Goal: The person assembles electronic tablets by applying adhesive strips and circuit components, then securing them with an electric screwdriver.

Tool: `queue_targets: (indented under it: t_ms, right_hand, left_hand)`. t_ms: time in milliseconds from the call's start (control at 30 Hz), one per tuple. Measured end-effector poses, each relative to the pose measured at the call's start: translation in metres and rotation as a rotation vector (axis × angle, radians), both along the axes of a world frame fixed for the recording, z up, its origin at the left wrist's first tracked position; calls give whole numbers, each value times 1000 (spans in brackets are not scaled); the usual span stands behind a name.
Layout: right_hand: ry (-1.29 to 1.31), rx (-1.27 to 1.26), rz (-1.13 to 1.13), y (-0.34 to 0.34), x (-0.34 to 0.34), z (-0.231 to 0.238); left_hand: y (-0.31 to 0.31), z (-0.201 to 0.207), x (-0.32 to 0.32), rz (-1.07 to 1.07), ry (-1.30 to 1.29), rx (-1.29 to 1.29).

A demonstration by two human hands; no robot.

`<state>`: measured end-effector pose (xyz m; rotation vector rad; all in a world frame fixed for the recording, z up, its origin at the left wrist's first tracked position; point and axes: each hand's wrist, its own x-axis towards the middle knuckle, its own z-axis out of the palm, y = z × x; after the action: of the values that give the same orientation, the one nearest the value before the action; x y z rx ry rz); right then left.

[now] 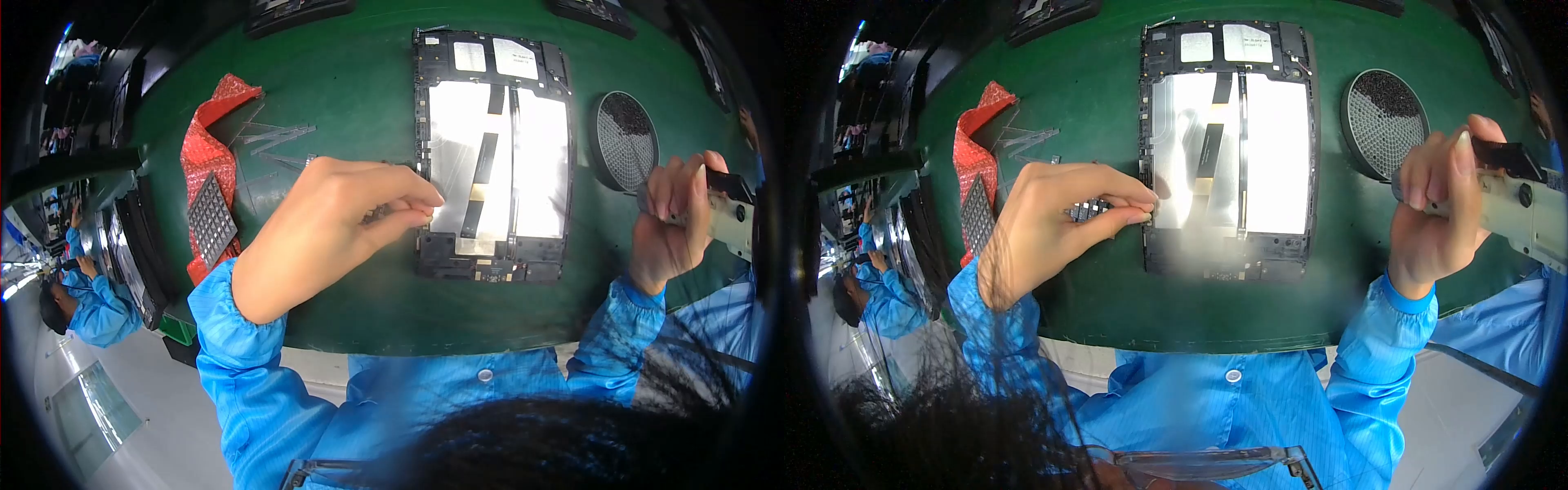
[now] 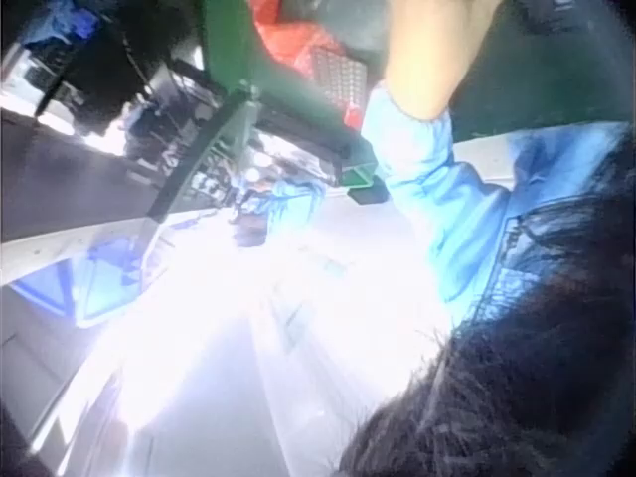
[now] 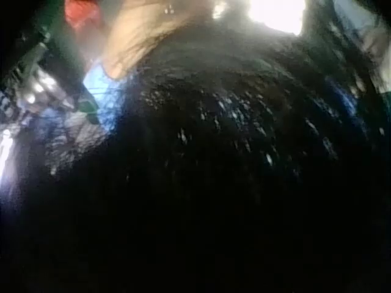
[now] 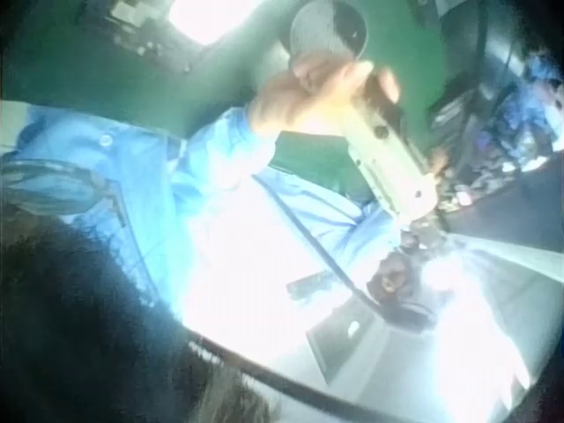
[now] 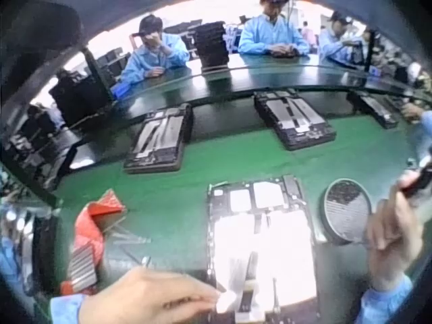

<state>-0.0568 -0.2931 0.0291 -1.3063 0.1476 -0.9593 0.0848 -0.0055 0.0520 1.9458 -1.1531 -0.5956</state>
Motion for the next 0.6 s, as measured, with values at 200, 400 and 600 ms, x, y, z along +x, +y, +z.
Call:
queue_targets:
  t_ms: [200,400,600]
  right_hand:
    - [-14,11,31,-2,-2,0]
    - [-37,25,53,-2,-4,0]
    - [-59,29,72,-4,-1,-4]
  left_hand:
    - [-1,0,-2,31,6,100]
    - [1,-4,-7,128,83,109]
    - [2,-12,-13,192,98,25]
